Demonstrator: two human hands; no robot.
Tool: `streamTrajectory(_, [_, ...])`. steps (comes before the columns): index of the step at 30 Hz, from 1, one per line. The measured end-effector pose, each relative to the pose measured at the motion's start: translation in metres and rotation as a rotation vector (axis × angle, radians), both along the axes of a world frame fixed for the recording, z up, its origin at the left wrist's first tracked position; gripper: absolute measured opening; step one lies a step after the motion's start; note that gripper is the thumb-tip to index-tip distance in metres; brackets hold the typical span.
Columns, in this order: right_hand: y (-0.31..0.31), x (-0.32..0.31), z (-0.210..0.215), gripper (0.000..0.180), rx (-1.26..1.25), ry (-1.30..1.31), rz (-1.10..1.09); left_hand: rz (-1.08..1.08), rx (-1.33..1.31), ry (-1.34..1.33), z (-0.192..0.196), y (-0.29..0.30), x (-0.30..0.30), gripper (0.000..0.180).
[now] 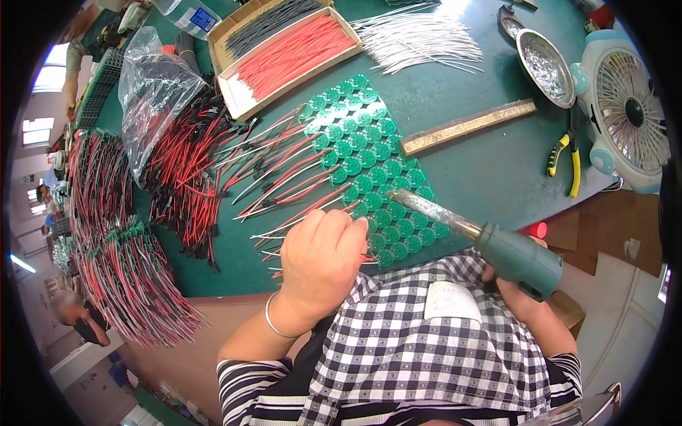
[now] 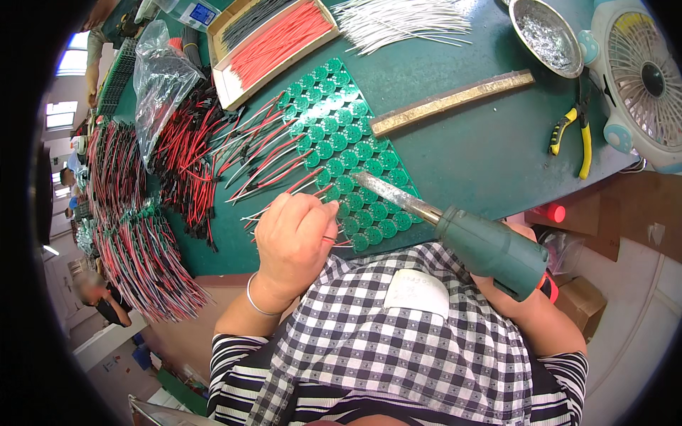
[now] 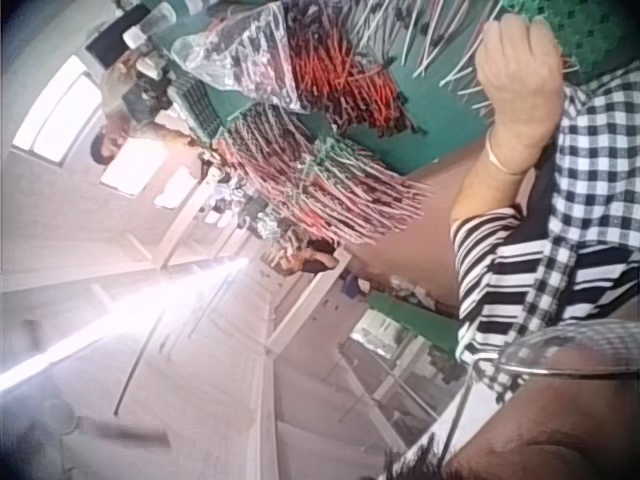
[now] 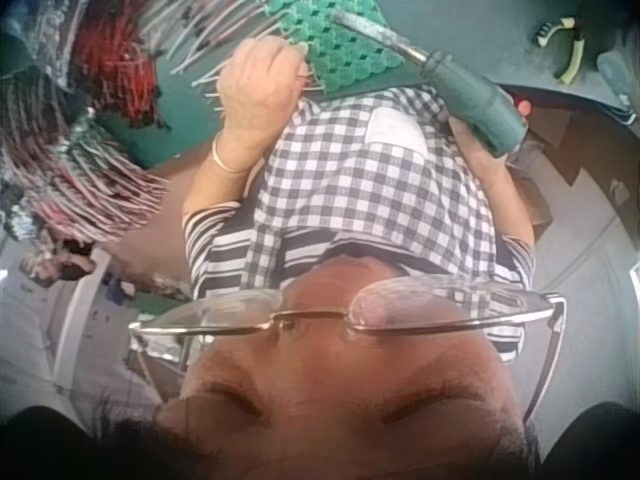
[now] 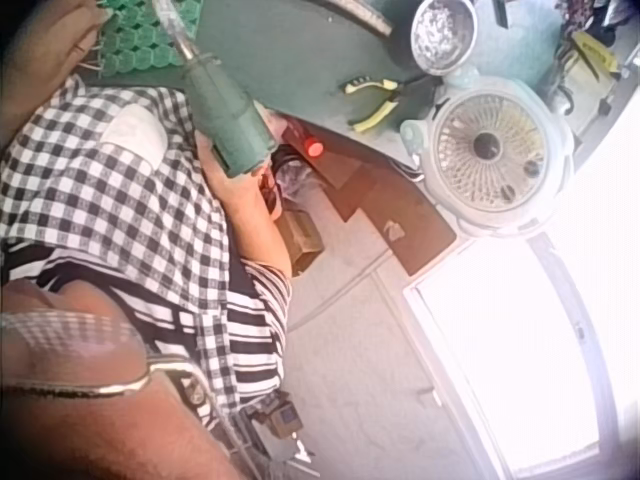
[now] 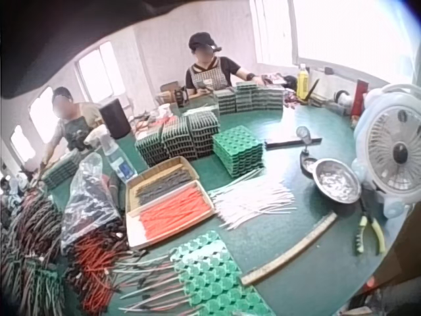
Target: The person solders wires onto a panel of circuit boards using a soldering gun, picking up wires and attaching them to the board contacts.
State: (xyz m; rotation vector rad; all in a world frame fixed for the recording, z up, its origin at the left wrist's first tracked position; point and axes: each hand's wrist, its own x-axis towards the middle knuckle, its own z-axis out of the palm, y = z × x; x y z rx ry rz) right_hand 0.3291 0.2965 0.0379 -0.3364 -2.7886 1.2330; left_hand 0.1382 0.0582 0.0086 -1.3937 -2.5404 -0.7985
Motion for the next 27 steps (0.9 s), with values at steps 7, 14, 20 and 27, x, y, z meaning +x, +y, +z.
streamTrajectory(7, [-0.004, -0.001, 0.018, 0.020, -0.451, -0.176, -0.218, -0.057, 0.088, -0.411, 0.004, -0.003, -0.019, 0.017])
streamTrajectory(14, [0.003, -0.016, 0.013, 0.031, -0.109, -0.027, 0.195, -0.176, 0.086, -0.133, -0.006, -0.008, -0.018, 0.022])
streamTrajectory(20, [-0.005, -0.009, 0.015, 0.028, -0.159, -0.153, 0.064, -0.191, 0.007, -0.033, -0.001, -0.006, -0.015, 0.025])
streamTrajectory(27, [-0.002, -0.016, 0.009, 0.025, 0.008, 0.020, 0.213, -0.192, -0.024, -0.039, 0.002, -0.003, -0.014, 0.024])
